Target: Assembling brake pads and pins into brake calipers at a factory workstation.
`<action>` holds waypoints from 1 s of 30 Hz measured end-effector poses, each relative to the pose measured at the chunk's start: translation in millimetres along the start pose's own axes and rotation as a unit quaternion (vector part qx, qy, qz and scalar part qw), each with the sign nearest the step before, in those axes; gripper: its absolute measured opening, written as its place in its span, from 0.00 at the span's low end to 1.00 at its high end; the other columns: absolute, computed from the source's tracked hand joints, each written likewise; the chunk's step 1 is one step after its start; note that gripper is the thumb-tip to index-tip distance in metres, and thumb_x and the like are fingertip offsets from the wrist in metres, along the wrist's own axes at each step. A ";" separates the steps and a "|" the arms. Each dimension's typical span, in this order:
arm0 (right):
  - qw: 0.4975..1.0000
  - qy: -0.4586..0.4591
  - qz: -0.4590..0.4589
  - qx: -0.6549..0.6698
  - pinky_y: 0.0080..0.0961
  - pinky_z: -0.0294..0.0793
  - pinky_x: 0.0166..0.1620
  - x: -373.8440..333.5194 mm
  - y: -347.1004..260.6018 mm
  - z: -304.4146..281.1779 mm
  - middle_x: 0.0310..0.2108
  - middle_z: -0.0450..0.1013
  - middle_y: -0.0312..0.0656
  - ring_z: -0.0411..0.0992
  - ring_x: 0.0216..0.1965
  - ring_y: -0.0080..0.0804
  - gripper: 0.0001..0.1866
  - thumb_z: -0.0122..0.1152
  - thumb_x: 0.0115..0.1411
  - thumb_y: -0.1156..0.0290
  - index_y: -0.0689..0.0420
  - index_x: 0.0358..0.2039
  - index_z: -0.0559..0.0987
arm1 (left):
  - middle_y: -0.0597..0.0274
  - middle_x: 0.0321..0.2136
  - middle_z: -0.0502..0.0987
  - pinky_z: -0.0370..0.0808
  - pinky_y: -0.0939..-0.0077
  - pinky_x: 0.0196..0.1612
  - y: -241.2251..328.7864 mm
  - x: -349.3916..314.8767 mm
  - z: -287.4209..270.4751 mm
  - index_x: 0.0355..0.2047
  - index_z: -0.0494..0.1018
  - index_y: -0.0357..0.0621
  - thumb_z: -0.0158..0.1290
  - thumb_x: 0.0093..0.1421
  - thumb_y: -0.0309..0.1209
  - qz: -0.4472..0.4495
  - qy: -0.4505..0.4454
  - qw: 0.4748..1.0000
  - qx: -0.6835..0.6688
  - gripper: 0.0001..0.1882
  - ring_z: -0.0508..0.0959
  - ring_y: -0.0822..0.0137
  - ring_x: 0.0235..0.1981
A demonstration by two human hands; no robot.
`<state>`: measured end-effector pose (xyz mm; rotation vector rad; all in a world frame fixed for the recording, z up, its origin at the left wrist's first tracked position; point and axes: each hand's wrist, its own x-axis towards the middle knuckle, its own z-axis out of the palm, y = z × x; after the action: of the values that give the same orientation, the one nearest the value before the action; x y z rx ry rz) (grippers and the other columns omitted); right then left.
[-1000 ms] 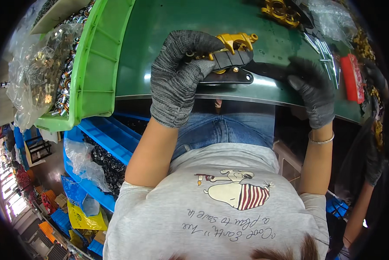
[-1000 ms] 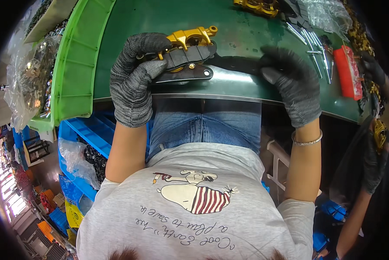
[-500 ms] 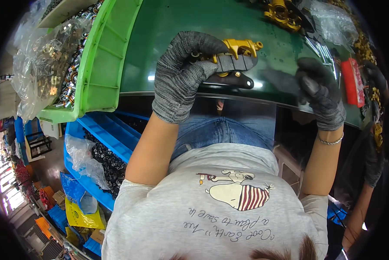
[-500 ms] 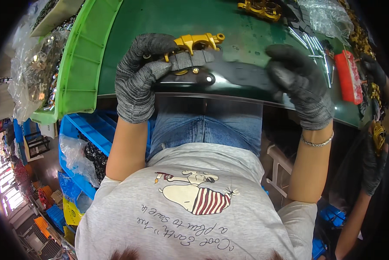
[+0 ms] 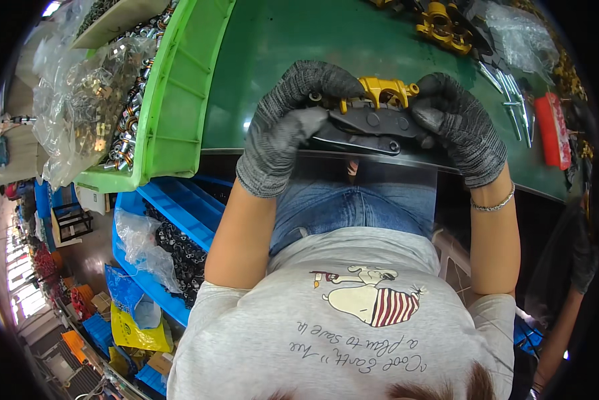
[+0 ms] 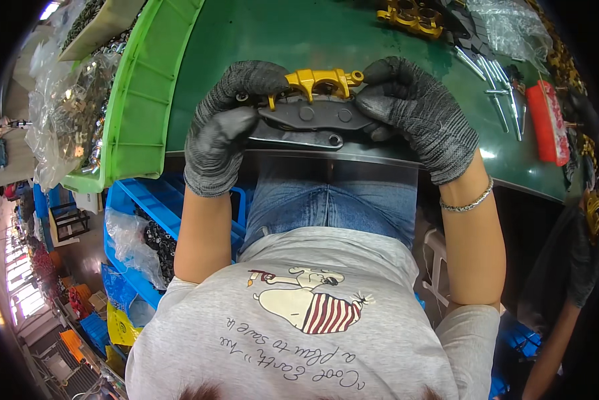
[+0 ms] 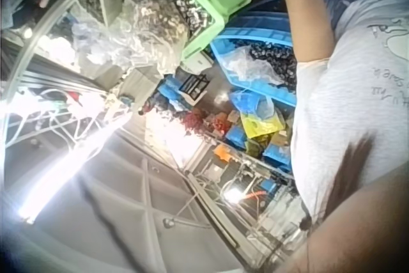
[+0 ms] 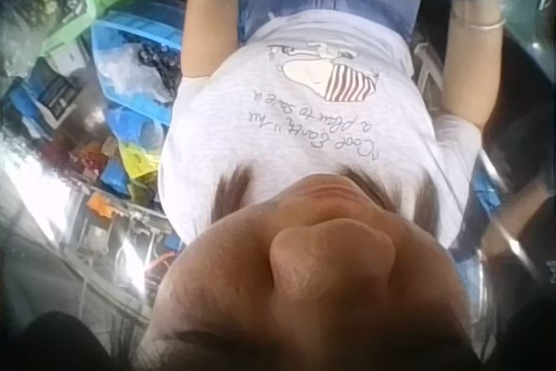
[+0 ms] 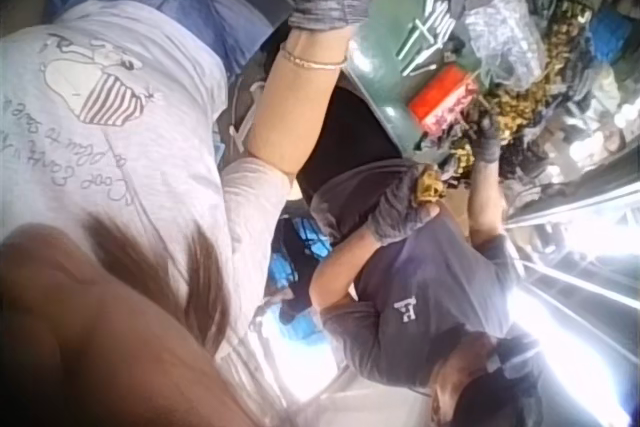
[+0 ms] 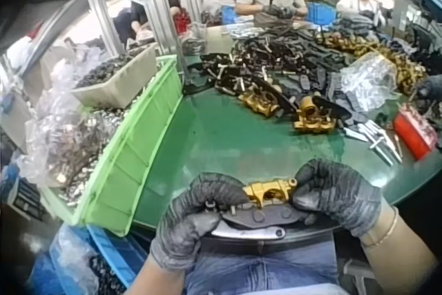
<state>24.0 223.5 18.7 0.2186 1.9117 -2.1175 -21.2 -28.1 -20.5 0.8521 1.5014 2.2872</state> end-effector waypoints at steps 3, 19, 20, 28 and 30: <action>1.000 0.008 -0.004 -0.004 0.15 0.78 0.28 1.7 -1.0 4.5 0.35 0.73 0.43 0.74 0.28 0.24 0.21 0.68 0.49 0.72 0.61 0.42 0.72 | 0.60 0.35 0.76 0.75 0.80 0.37 11.6 2.1 15.7 0.41 0.72 0.41 0.55 0.53 0.23 -0.038 0.046 0.998 -0.025 0.14 0.76 0.73 0.32; 0.989 0.011 -0.100 -0.110 0.20 0.76 0.42 13.5 11.5 -4.1 0.39 0.73 0.40 0.74 0.36 0.26 0.24 0.71 0.44 0.72 0.59 0.43 0.74 | 0.63 0.37 0.74 0.73 0.76 0.43 8.6 -1.3 18.5 0.36 0.73 0.42 0.61 0.46 0.20 0.026 0.079 0.972 0.221 0.16 0.75 0.71 0.39; 0.988 0.022 -0.078 -0.131 0.20 0.75 0.42 14.2 9.3 -3.3 0.38 0.74 0.40 0.74 0.36 0.26 0.23 0.71 0.44 0.73 0.59 0.42 0.74 | 0.63 0.37 0.74 0.73 0.76 0.43 8.5 -1.2 17.1 0.36 0.73 0.42 0.61 0.45 0.20 0.030 0.072 0.970 0.231 0.16 0.75 0.71 0.39; 0.972 0.093 -0.069 -0.202 0.21 0.75 0.44 5.3 -0.3 15.6 0.35 0.76 0.41 0.74 0.37 0.27 0.18 0.70 0.45 0.75 0.60 0.39 0.77 | 0.60 0.38 0.73 0.72 0.73 0.45 12.6 1.0 19.1 0.38 0.73 0.41 0.61 0.44 0.20 0.055 0.063 0.941 0.328 0.19 0.74 0.68 0.40; 0.977 0.099 -0.067 -0.176 0.21 0.75 0.45 4.4 2.5 17.6 0.35 0.76 0.41 0.74 0.37 0.27 0.18 0.69 0.45 0.75 0.60 0.39 0.77 | 0.60 0.38 0.73 0.72 0.73 0.45 13.2 1.1 20.7 0.40 0.73 0.42 0.62 0.44 0.21 0.062 0.062 0.937 0.337 0.20 0.74 0.67 0.40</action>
<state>21.8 205.4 17.0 0.2388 2.4412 -1.8488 -8.3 -17.8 -2.3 0.9920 2.4147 1.9269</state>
